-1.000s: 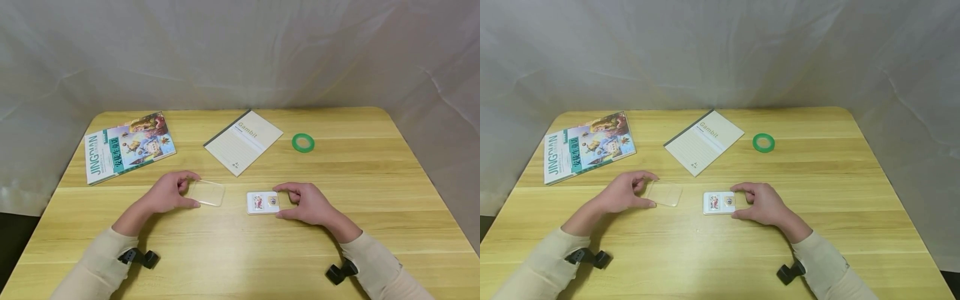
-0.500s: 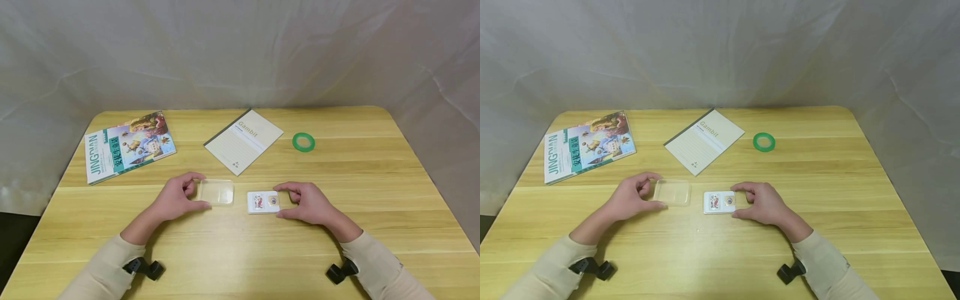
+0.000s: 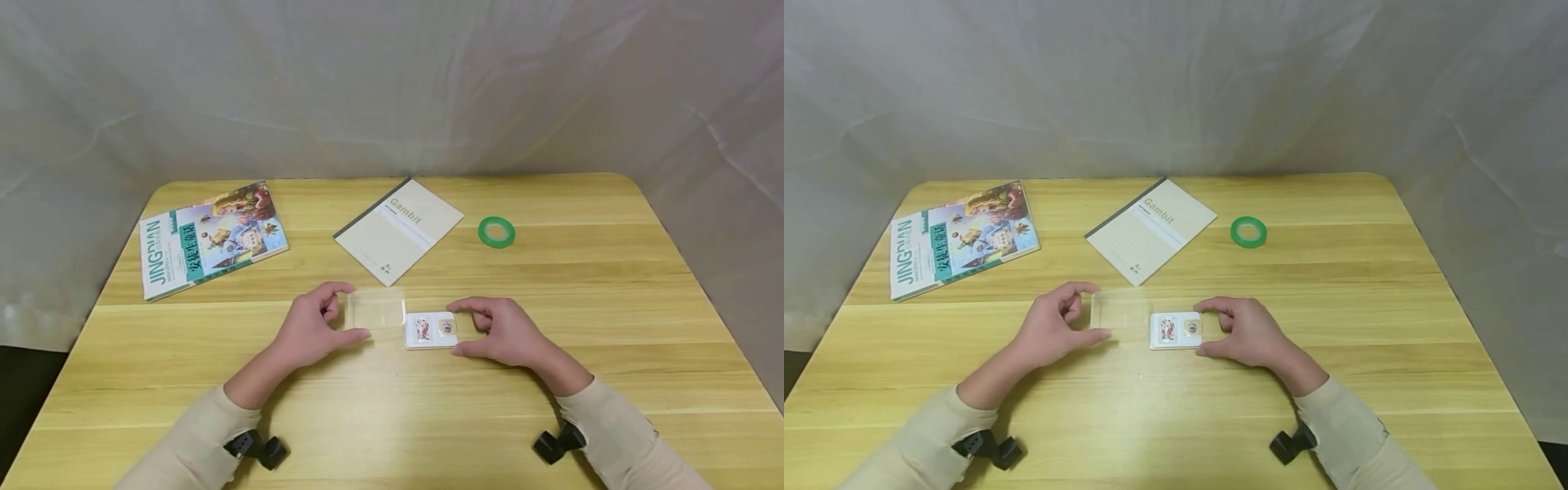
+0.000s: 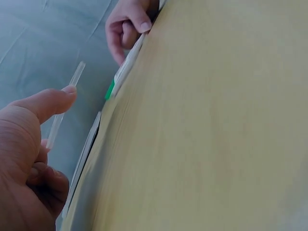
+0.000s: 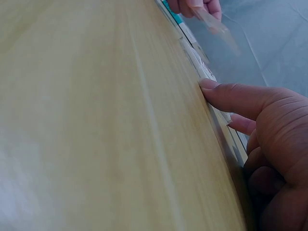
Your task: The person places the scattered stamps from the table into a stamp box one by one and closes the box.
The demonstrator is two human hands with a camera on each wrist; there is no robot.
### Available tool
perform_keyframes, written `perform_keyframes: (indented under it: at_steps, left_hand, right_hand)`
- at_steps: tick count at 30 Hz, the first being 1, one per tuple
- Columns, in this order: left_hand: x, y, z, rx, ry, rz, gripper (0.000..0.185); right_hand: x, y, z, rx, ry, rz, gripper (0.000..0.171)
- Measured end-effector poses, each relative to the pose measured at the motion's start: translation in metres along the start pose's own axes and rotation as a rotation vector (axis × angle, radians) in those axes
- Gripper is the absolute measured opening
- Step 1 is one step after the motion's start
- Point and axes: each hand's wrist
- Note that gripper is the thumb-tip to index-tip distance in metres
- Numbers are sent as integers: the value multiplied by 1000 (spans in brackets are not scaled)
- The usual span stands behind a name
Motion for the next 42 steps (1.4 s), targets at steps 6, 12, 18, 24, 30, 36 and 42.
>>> perform_keyframes:
  at_steps: [6,12,18,24,30,36,42]
  left_hand:
    - [3,-9,-14,16,-25,-6,66]
    - [6,-13,-30,-24,-52,-24,66]
    - [9,-17,-43,-53,-50,-57,68]
    - [11,-21,-53,-32,-37,-67,68]
    - [13,-23,-61,-5,-9,-54,69]
    - [14,-23,-67,33,8,-44,68]
    - [16,-23,-72,90,24,-39,69]
  right_hand:
    - [-1,-1,0,-2,-3,-6,58]
    - [-1,-1,0,-1,-1,-8,58]
    - [-1,-1,0,-9,-5,4,57]
    - [-1,-2,0,-4,-7,6,57]
    - [-1,0,0,10,1,-12,60]
    - [0,1,1,13,5,-18,61]
    - [0,1,1,11,11,-26,62]
Point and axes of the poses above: each hand's wrist, its own x-axis towards the middle knuckle, its own z-axis out of the back of the hand, y = z × x, and after that the axes turned 4 degrees about -x, right-handed
